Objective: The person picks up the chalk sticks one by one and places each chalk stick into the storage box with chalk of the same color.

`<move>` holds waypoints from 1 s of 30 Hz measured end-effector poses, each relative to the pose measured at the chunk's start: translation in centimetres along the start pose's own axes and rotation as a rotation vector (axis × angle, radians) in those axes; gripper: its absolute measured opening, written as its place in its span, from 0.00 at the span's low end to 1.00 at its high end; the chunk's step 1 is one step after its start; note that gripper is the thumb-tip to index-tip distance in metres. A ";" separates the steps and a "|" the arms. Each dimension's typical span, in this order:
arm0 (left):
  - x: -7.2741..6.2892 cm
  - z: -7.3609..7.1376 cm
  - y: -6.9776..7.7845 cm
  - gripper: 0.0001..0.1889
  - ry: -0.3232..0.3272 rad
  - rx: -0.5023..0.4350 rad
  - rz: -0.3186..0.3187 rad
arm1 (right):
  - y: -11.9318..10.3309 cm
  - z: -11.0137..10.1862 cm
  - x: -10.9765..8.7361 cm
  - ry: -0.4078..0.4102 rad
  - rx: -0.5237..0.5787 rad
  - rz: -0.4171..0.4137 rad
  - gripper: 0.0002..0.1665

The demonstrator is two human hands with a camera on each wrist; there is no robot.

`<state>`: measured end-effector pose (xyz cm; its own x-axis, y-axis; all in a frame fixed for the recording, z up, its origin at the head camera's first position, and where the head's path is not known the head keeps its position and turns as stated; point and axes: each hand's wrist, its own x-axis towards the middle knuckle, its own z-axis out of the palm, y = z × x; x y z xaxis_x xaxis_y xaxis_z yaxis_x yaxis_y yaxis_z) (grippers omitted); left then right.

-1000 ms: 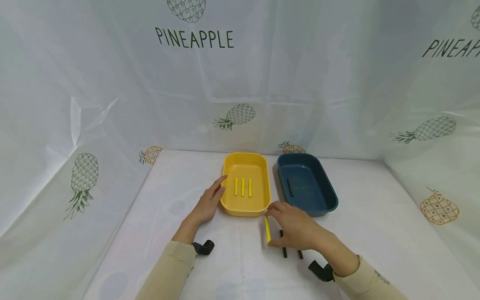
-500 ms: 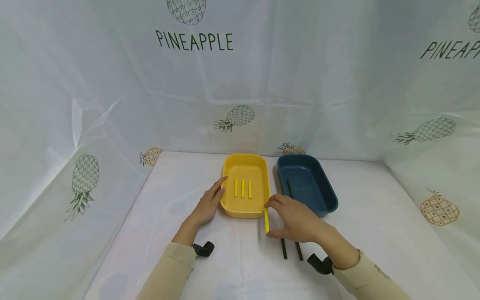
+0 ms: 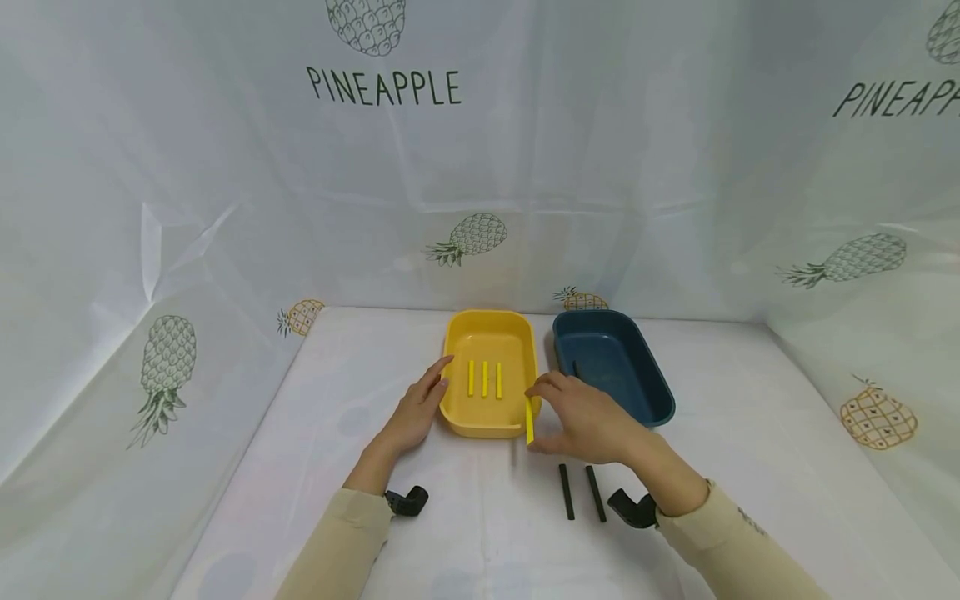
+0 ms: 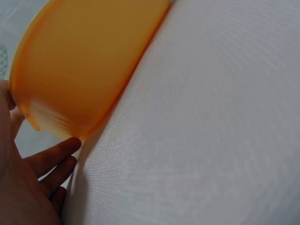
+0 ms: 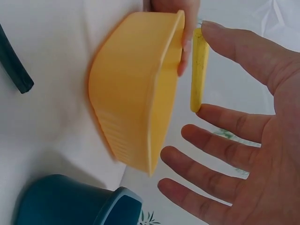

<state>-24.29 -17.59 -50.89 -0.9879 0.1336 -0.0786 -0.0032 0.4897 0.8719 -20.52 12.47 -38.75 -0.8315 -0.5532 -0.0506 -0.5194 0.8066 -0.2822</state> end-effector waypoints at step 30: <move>0.0 0.1 -0.1 0.23 0.005 -0.010 0.005 | 1.8 -0.1 3.9 -0.053 0.060 0.082 0.43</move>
<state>-24.26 -17.57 -50.97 -0.9887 0.1312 -0.0720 -0.0001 0.4806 0.8770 -24.67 11.77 -39.37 -0.8583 -0.4976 -0.1256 -0.4364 0.8364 -0.3316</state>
